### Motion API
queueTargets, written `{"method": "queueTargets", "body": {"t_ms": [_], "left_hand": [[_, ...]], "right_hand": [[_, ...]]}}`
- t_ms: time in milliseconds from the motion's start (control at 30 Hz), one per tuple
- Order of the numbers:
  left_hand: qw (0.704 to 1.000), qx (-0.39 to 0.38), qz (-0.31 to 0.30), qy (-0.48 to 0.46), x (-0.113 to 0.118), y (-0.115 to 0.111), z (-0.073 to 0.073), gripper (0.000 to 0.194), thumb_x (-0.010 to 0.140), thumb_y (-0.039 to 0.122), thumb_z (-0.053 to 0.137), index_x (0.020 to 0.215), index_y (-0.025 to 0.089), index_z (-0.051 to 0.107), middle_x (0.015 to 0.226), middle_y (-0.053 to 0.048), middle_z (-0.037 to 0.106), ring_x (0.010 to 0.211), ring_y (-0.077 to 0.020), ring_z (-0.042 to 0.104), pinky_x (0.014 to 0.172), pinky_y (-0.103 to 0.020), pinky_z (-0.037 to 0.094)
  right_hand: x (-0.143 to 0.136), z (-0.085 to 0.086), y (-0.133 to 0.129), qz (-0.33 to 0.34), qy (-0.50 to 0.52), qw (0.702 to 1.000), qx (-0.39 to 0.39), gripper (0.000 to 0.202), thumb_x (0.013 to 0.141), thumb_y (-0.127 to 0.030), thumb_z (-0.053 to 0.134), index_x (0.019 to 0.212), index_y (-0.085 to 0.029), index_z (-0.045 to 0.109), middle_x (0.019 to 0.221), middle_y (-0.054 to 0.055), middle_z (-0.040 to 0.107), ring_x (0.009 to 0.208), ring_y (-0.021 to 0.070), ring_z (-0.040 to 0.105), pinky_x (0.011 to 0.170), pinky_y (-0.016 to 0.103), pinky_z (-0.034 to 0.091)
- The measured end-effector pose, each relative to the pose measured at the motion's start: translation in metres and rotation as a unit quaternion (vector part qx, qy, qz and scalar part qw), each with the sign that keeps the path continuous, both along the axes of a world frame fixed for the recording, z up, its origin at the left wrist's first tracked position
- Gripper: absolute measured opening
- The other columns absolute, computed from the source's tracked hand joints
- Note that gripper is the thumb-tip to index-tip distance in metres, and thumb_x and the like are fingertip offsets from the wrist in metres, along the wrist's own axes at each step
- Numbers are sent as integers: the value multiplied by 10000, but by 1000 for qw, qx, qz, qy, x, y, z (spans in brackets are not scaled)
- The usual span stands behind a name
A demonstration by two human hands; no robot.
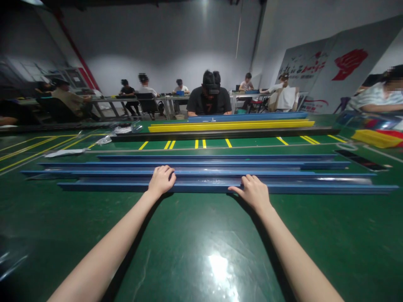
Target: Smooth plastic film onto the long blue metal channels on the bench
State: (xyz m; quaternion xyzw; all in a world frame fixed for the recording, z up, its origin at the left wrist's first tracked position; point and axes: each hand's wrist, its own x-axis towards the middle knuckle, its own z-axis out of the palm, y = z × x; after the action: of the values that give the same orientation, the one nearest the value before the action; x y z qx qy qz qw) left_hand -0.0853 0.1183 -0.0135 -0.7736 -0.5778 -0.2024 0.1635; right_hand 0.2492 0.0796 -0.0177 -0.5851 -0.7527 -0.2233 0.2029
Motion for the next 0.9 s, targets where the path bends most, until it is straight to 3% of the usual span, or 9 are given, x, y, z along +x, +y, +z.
{"method": "queueTargets", "body": {"t_ms": [733, 900], "left_hand": [[997, -50, 52, 19, -10, 32, -1, 281, 832, 283, 348, 823, 174, 607, 861, -80, 604, 860, -212, 537, 775, -336, 388], [994, -61, 88, 1, -3, 29, 1, 270, 818, 264, 359, 845, 154, 603, 899, -105, 598, 884, -229, 529, 810, -347, 393]], "right_hand": [[-21, -12, 27, -31, 30, 999, 15, 528, 765, -681, 298, 697, -194, 492, 739, 64, 529, 761, 195, 470, 530, 266, 301], [-20, -31, 30, -20, 43, 998, 29, 470, 817, -601, 283, 744, -181, 481, 719, 93, 516, 773, 237, 454, 758, 361, 367]]}}
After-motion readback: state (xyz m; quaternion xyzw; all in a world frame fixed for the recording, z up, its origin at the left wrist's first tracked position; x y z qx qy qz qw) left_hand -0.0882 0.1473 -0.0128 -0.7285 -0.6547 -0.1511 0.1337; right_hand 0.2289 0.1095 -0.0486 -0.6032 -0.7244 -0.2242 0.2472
